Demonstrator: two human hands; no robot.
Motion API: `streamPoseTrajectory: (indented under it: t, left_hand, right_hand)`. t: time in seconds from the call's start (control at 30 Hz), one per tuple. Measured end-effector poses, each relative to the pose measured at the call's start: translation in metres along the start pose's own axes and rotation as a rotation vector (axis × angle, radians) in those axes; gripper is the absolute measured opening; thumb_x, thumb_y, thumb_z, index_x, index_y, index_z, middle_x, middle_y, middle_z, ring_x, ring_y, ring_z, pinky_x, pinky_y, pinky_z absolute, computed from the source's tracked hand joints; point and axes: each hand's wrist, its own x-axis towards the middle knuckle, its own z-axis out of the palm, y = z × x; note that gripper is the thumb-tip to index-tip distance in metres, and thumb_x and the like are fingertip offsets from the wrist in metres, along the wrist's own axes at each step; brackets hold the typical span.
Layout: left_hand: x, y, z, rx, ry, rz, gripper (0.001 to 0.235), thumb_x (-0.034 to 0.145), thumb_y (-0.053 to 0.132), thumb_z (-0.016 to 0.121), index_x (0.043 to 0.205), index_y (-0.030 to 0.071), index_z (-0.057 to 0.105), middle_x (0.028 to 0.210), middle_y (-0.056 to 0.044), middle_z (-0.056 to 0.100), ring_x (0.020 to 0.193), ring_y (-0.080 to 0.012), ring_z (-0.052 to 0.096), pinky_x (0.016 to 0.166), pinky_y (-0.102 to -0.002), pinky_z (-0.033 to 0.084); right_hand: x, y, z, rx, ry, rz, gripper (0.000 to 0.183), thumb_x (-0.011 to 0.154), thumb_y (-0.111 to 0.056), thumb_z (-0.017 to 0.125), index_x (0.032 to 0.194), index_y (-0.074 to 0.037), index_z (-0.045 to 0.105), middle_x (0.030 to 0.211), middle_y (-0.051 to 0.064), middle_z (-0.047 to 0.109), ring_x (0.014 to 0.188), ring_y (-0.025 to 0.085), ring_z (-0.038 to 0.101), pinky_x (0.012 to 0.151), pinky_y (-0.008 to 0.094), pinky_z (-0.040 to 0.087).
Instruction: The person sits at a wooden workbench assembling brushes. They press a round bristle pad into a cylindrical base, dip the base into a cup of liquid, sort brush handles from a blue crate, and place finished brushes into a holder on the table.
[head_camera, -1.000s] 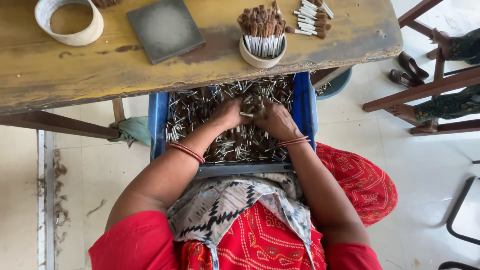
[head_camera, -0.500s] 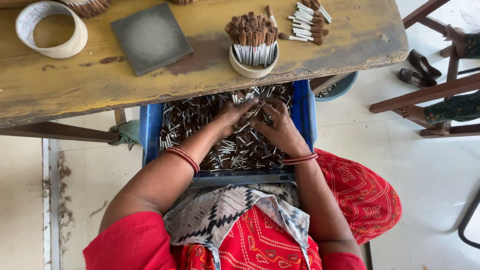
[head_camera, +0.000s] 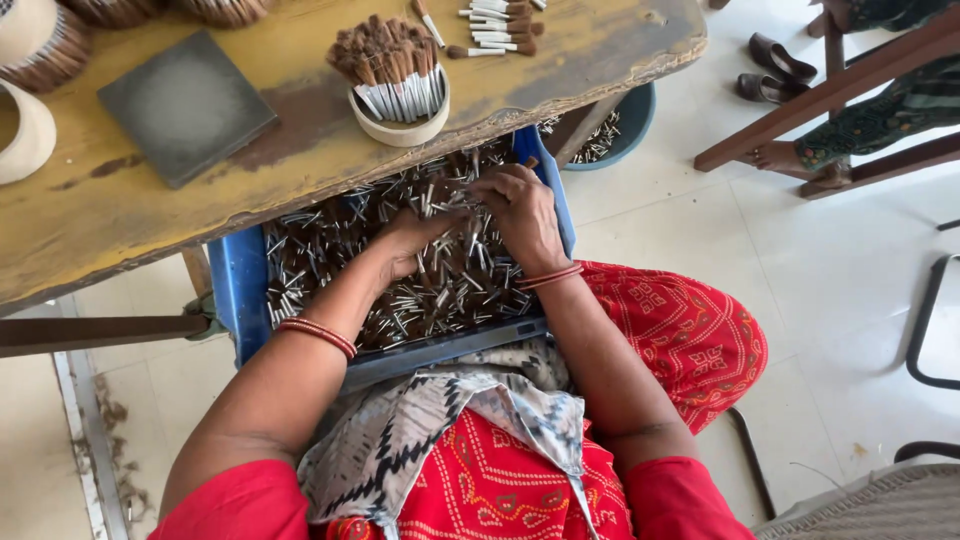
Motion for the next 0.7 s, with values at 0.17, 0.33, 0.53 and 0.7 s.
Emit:
streamPoseTrajectory:
  t: [0.17,0.33,0.53,0.7]
  left_hand:
    - [0.001,0.000,-0.001,-0.754,-0.131,-0.039,0.052,0.084,0.047,0.074,0.114,0.005,0.067,0.096,-0.010,0.076,0.083,-0.0225,0.074,0.067,-0.039,0.064]
    - [0.022,-0.023,-0.011,-0.181,0.118,0.161,0.053,0.084,0.035,0.081,0.122,0.001,0.067,0.104,-0.014,0.074,0.085,-0.0235,0.070,0.071,-0.038,0.055]
    - [0.013,-0.018,0.000,0.515,0.141,0.473,0.067,0.070,0.033,0.090,0.124,0.002,0.065,0.111,-0.016,0.074,0.100,-0.0282,0.071,0.088,-0.040,0.056]
    - [0.022,-0.020,0.000,0.217,0.053,0.192,0.062,0.069,0.040,0.092,0.115,0.002,0.073,0.105,-0.013,0.078,0.094,-0.0228,0.073,0.087,-0.038,0.057]
  right_hand:
    - [-0.001,-0.025,0.000,0.057,-0.260,-0.299,0.024,0.089,-0.014,0.080,0.110,-0.003,0.077,0.112,0.015,0.075,0.108,0.033,0.070,0.095,0.039,0.055]
    - [0.008,-0.035,-0.010,0.039,-0.160,-0.090,0.032,0.086,-0.015,0.082,0.114,-0.002,0.075,0.113,0.013,0.072,0.107,0.031,0.069,0.094,0.040,0.055]
    - [0.002,-0.022,-0.003,0.130,-0.216,-0.123,0.037,0.080,-0.008,0.082,0.116,-0.004,0.075,0.116,0.013,0.068,0.107,0.027,0.067,0.091,0.037,0.056]
    - [0.002,-0.008,-0.001,0.084,-0.091,0.064,0.016,0.088,-0.004,0.076,0.102,-0.010,0.080,0.106,0.006,0.074,0.092,0.018,0.073,0.080,0.030,0.060]
